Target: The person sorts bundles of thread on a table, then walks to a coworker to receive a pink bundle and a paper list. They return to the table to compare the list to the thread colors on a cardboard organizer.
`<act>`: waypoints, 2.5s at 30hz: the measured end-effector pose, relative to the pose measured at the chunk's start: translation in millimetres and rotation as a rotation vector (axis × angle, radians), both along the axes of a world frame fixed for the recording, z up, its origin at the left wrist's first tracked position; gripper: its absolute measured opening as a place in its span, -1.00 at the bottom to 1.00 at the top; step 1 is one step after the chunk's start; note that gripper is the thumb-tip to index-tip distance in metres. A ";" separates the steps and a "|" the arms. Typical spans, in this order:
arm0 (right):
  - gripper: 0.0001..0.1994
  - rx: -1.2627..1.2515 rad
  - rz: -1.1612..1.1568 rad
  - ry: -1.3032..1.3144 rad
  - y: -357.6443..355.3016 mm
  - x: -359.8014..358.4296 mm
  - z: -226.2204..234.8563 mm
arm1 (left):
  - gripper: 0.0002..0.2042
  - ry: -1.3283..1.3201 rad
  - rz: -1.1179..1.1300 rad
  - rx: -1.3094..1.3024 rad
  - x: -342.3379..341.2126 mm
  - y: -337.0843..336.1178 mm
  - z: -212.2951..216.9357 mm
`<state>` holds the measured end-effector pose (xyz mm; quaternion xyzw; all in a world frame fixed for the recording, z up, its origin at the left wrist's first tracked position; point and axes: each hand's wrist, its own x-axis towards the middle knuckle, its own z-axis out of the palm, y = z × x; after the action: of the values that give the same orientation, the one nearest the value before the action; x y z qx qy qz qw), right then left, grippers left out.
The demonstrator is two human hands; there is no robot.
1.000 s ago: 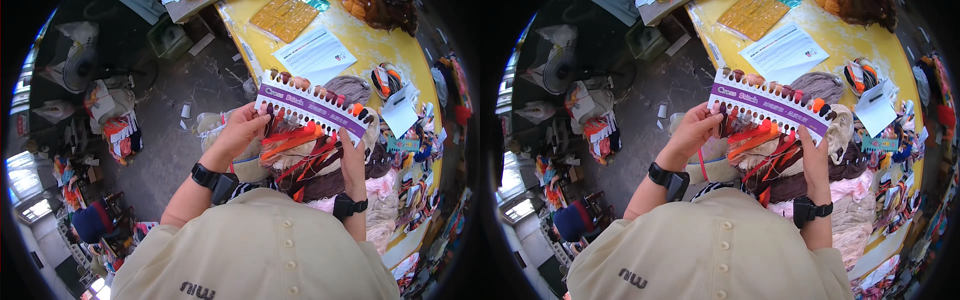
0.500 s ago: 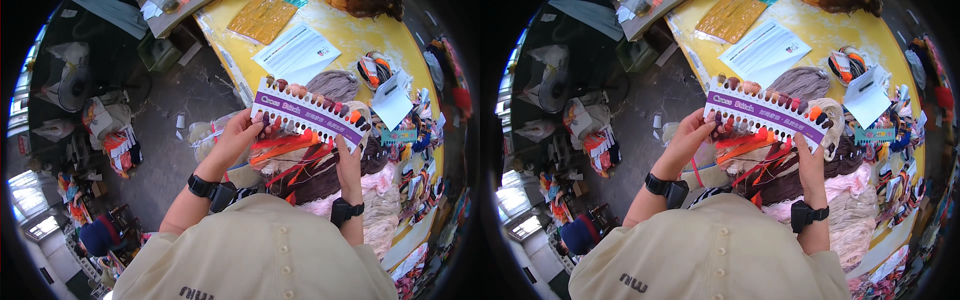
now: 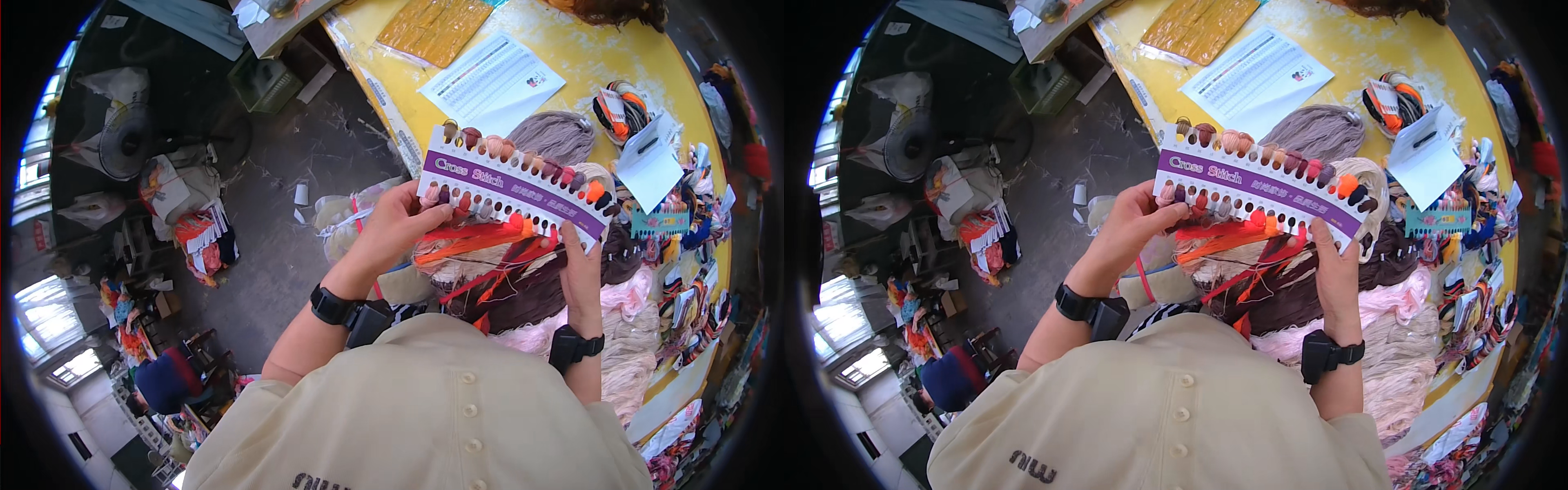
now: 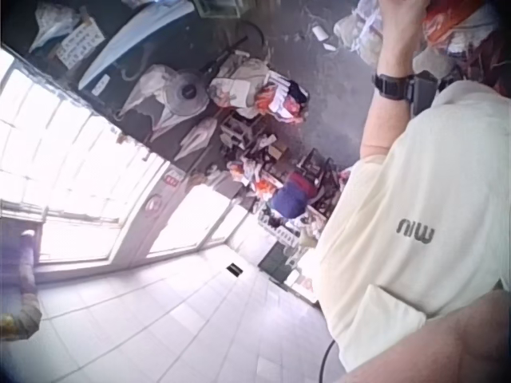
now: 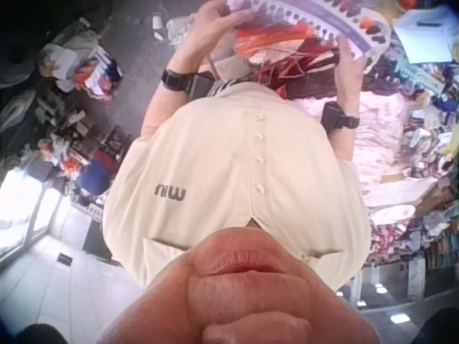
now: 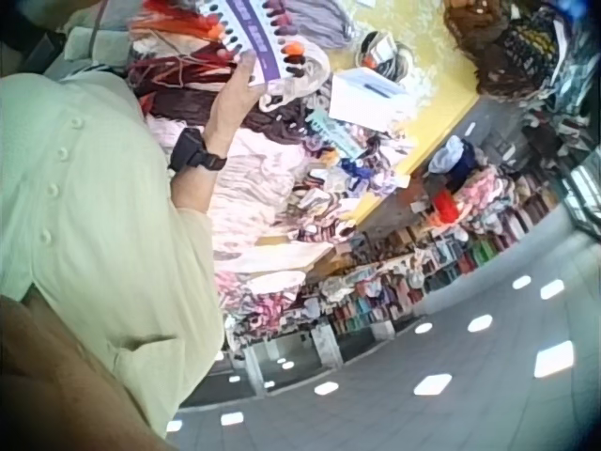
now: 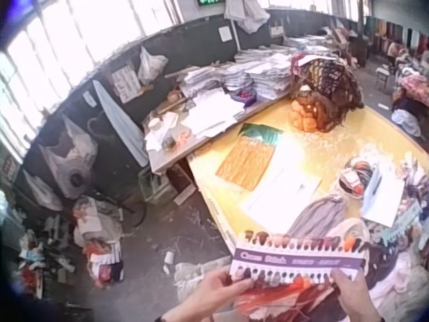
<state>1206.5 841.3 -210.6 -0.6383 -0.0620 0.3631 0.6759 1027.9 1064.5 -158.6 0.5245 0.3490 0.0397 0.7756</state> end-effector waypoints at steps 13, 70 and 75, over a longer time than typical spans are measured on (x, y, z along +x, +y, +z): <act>-0.70 0.019 -0.002 0.008 4.6 -3.5 6.7 | -0.77 0.037 -0.033 0.008 7.2 3.8 -2.1; -0.83 -0.616 -0.243 -0.974 79.1 192.9 -162.2 | -0.81 0.365 -0.092 -0.217 -23.2 -11.8 -65.5; -0.85 -0.509 -0.262 -0.841 68.1 170.3 -144.4 | -0.81 0.393 -0.064 -0.220 -24.5 -14.9 -59.1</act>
<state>1376.7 909.4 -355.0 -0.8761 -0.1579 -0.0094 0.4555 1003.4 1049.6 -217.7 0.4451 0.4788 -0.1261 0.7461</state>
